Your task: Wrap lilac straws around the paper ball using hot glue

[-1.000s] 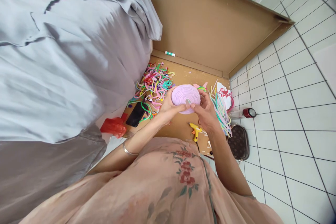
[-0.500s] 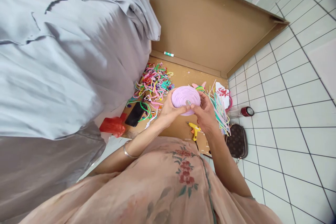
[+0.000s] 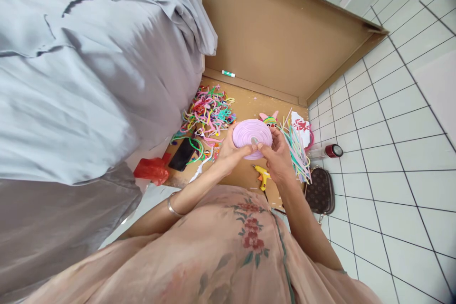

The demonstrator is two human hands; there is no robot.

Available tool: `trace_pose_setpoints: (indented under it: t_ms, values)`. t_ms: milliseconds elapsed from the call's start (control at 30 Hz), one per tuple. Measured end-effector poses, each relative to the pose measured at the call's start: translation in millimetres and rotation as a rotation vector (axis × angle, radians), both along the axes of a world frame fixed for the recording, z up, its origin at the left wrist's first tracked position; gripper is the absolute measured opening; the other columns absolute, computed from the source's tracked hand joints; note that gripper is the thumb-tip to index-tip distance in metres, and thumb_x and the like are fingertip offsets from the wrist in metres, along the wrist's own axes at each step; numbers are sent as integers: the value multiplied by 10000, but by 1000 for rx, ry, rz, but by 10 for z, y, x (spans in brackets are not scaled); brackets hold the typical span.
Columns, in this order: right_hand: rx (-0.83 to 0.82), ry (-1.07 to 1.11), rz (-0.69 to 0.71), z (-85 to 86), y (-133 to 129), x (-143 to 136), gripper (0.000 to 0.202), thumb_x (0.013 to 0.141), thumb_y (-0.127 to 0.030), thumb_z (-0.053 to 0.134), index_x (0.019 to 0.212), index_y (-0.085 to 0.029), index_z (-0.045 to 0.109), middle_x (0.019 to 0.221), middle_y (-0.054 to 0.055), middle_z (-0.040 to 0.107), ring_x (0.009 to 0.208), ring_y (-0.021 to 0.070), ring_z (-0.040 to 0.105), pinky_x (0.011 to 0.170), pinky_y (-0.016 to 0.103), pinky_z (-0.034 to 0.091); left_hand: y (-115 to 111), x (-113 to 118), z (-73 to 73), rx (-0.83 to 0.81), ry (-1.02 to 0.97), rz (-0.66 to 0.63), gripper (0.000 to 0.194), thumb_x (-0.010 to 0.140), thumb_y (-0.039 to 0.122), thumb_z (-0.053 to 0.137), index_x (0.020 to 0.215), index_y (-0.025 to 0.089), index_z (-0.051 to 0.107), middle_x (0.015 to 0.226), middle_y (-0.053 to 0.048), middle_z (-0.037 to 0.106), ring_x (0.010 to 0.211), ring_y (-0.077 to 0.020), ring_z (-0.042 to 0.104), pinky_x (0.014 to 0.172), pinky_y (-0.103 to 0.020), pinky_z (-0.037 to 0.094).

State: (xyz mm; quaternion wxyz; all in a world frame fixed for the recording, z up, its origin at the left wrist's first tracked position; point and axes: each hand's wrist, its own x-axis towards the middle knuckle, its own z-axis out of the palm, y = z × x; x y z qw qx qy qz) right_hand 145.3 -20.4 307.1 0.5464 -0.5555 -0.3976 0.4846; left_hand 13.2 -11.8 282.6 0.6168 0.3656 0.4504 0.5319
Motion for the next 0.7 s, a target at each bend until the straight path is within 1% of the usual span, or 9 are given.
trace_pose_setpoints:
  t_ms: [133, 233, 400, 500, 600, 700]
  values:
    - [-4, -23, 5, -9, -2, 20, 547, 579, -377, 859, 1042, -259, 593, 1055, 26, 674, 968, 205, 626, 851, 365, 538, -2, 11, -13, 26, -11, 4, 747, 556, 369, 832, 1225, 201, 545, 1160, -79, 661, 1073, -266, 621, 931, -383, 515]
    - [-34, -19, -3, -5, -7, 32, 581, 551, -376, 879, 1044, -254, 598, 1061, 24, 674, 958, 198, 628, 843, 357, 529, -3, 7, 1, 12, -34, -6, 751, 548, 373, 836, 1219, 202, 545, 1149, -73, 660, 1069, -263, 620, 938, -390, 517]
    - [-69, 6, 36, 6, -27, 56, 636, 529, -413, 915, 1069, -254, 617, 1096, 28, 680, 1012, 206, 630, 895, 372, 531, 15, -19, -23, -27, -66, -21, 819, 507, 344, 840, 1251, 194, 532, 1184, -81, 641, 1088, -267, 604, 937, -389, 509]
    - [-77, 13, 53, 5, -31, 71, 646, 529, -412, 924, 1075, -257, 616, 1121, 35, 677, 1029, 213, 631, 900, 379, 543, 30, -32, -65, -14, -72, -27, 810, 519, 334, 830, 1264, 191, 545, 1182, -82, 654, 1075, -264, 610, 928, -388, 516]
    - [-76, -17, 52, 8, -28, 77, 613, 549, -405, 914, 1062, -260, 611, 1100, 32, 676, 999, 212, 635, 860, 372, 556, 31, -44, -89, 1, -84, -48, 799, 533, 330, 821, 1272, 200, 546, 1143, -68, 660, 1048, -256, 613, 905, -378, 517]
    - [-90, -37, 45, 18, -25, 65, 591, 556, -395, 896, 1051, -261, 602, 1066, 23, 671, 953, 205, 631, 797, 354, 559, 18, -55, -84, 7, -72, -71, 805, 540, 348, 832, 1271, 198, 530, 1139, -67, 645, 1043, -247, 602, 900, -363, 500]
